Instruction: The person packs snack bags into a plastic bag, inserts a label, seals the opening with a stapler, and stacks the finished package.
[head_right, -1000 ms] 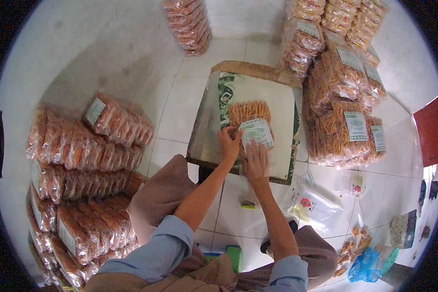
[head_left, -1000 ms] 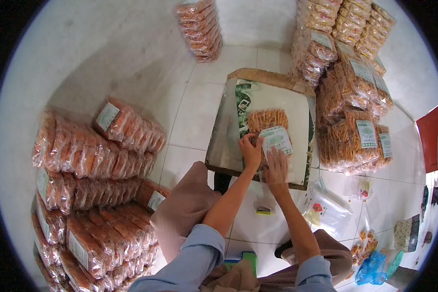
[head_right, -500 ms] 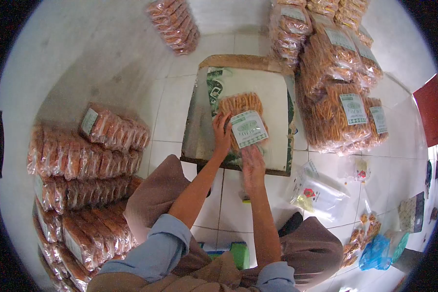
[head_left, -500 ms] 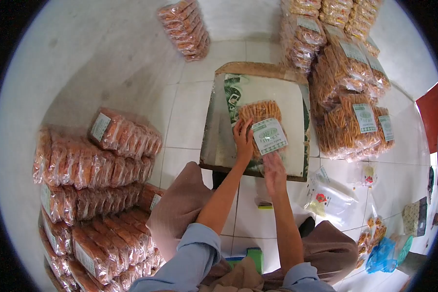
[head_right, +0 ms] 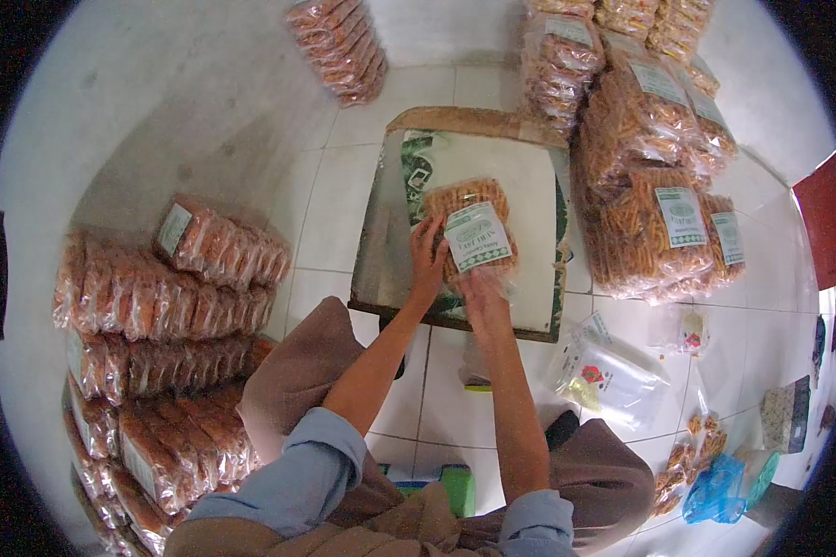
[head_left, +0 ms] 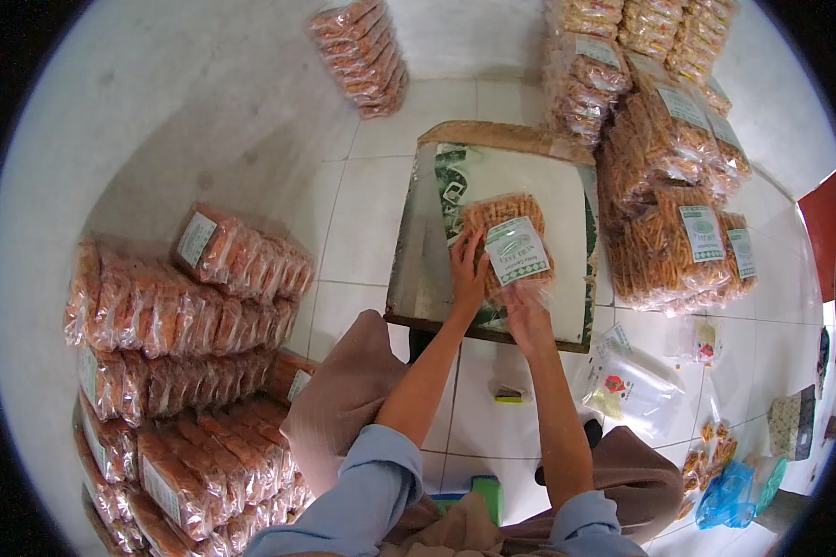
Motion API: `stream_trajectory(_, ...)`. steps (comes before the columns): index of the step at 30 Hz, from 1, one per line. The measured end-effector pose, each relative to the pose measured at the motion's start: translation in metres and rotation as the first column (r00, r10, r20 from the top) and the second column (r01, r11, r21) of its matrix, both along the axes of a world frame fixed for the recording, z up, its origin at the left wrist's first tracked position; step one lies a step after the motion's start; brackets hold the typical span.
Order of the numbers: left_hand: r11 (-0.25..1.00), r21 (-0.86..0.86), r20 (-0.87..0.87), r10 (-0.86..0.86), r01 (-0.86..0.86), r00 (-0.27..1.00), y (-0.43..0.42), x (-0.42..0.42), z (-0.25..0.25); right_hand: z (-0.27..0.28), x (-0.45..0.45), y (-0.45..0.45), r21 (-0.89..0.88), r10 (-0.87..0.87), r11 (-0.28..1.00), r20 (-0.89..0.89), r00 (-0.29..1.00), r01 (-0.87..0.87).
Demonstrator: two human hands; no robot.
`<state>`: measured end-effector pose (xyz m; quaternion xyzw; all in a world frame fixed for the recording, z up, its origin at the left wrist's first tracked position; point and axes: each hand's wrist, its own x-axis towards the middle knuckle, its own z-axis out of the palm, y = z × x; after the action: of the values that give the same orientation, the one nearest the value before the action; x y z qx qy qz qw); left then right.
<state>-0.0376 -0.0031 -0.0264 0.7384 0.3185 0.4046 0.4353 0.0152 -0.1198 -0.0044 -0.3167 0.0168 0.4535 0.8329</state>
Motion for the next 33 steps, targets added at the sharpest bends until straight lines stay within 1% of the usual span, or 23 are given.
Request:
stream_trajectory(1,1.000,-0.006,0.003,-0.030,0.031,1.000,-0.001,-0.002,0.001,-0.002,0.000,0.001,-0.002,0.000,1.000,-0.004,1.000,0.000)
stream_trajectory(3,0.998,-0.010,0.005,-0.062,0.062,0.998,0.000,-0.003,0.001,-0.006,0.001,0.005,-0.024,0.007,1.000,0.058,0.998,-0.006)
stream_trajectory(4,0.998,-0.016,-0.035,-0.066,0.065,0.997,0.001,-0.002,-0.001,-0.008,0.000,0.006,-0.023,0.006,1.000,0.056,0.998,-0.005)
stream_trajectory(5,0.997,-0.022,-0.074,-0.070,0.069,0.995,0.002,-0.001,-0.003,-0.011,-0.001,0.009,-0.106,-0.042,0.993,0.072,0.997,0.049)
stream_trajectory(6,0.997,-0.018,-0.075,-0.071,0.070,0.995,0.001,-0.001,0.002,-0.009,-0.002,0.011,-0.187,-0.089,0.977,0.092,0.992,0.105)
stream_trajectory(7,0.996,-0.040,-0.102,-0.086,0.082,0.991,-0.001,-0.002,0.008,-0.007,-0.005,0.012,-0.184,-0.089,0.977,0.092,0.992,0.105)
stream_trajectory(9,0.994,-0.063,-0.131,-0.101,0.093,0.986,-0.003,-0.003,0.014,-0.005,-0.011,0.010,-0.159,-0.184,0.967,0.101,0.978,0.198)
stream_trajectory(11,0.995,0.056,-0.192,-0.072,0.084,0.979,-0.004,-0.003,0.015,-0.005,-0.015,0.005,-0.155,-0.208,0.963,0.092,0.974,0.220)
stream_trajectory(12,0.995,0.054,-0.193,-0.072,0.084,0.979,-0.005,-0.002,0.013,-0.004,-0.017,0.004,-0.152,-0.232,0.958,0.081,0.969,0.242)
stream_trajectory(14,0.989,0.140,-0.270,-0.010,0.049,0.963,-0.005,-0.001,0.011,-0.001,-0.018,0.002,-0.154,-0.243,0.956,0.061,0.968,0.250)
stream_trajectory(15,0.989,0.140,-0.269,-0.009,0.049,0.963,-0.005,-0.001,0.014,-0.001,-0.018,0.001,-0.153,-0.256,0.954,0.043,0.966,0.259)
stream_trajectory(17,0.999,0.005,-0.223,-0.034,0.036,0.974,-0.009,0.000,0.021,-0.010,-0.017,-0.001,-0.171,-0.255,0.951,0.033,0.966,0.257)
stream_trajectory(18,0.999,0.006,-0.221,-0.037,0.040,0.975,-0.010,0.003,0.021,-0.011,-0.016,-0.002,-0.190,-0.256,0.948,0.021,0.966,0.255)
stream_trajectory(19,1.000,-0.028,-0.249,-0.008,0.001,0.969,-0.013,0.007,0.021,-0.013,-0.015,-0.003,-0.191,-0.259,0.947,0.021,0.966,0.259)
stream_trajectory(20,0.997,-0.061,-0.278,0.020,-0.038,0.960,-0.015,0.008,0.020,-0.014,-0.016,-0.004,-0.146,-0.223,0.964,0.018,0.975,0.223)
stream_trajectory(21,0.998,-0.061,-0.278,0.018,-0.036,0.961,-0.016,0.009,0.018,-0.012,-0.017,-0.004,-0.100,-0.185,0.978,0.017,0.983,0.185)
stream_trajectory(23,0.994,-0.095,-0.195,0.036,-0.055,0.980,-0.015,0.011,0.013,-0.006,-0.019,-0.005,-0.089,-0.182,0.979,0.043,0.982,0.185)
stream_trajectory(25,0.992,-0.113,-0.174,0.031,-0.051,0.984,-0.013,0.012,0.008,-0.002,-0.023,-0.008,-0.077,-0.177,0.980,0.070,0.982,0.182)
stream_trajectory(27,0.990,-0.132,-0.152,0.022,-0.042,0.988,-0.013,0.016,0.005,0.000,-0.026,-0.016,-0.147,-0.286,0.946,0.049,0.957,0.290)
stream_trajectory(28,0.993,-0.099,-0.158,0.049,-0.065,0.986,-0.015,0.017,0.005,-0.004,-0.022,-0.019,-0.148,-0.294,0.943,0.052,0.955,0.298)
stream_trajectory(30,0.995,-0.068,-0.165,0.067,-0.079,0.984,-0.019,0.020,0.003,-0.012,-0.016,-0.023,-0.310,-0.221,0.913,0.168,0.961,0.264)
stream_trajectory(32,0.990,0.038,-0.197,0.141,-0.136,0.970,-0.023,0.022,0.002,-0.020,-0.011,-0.017,-0.351,-0.238,0.890,0.185,0.954,0.290)
stream_trajectory(33,0.990,0.039,-0.199,0.139,-0.133,0.970,-0.023,0.022,0.003,-0.020,-0.010,-0.011,-0.387,-0.246,0.869,0.205,0.947,0.309)
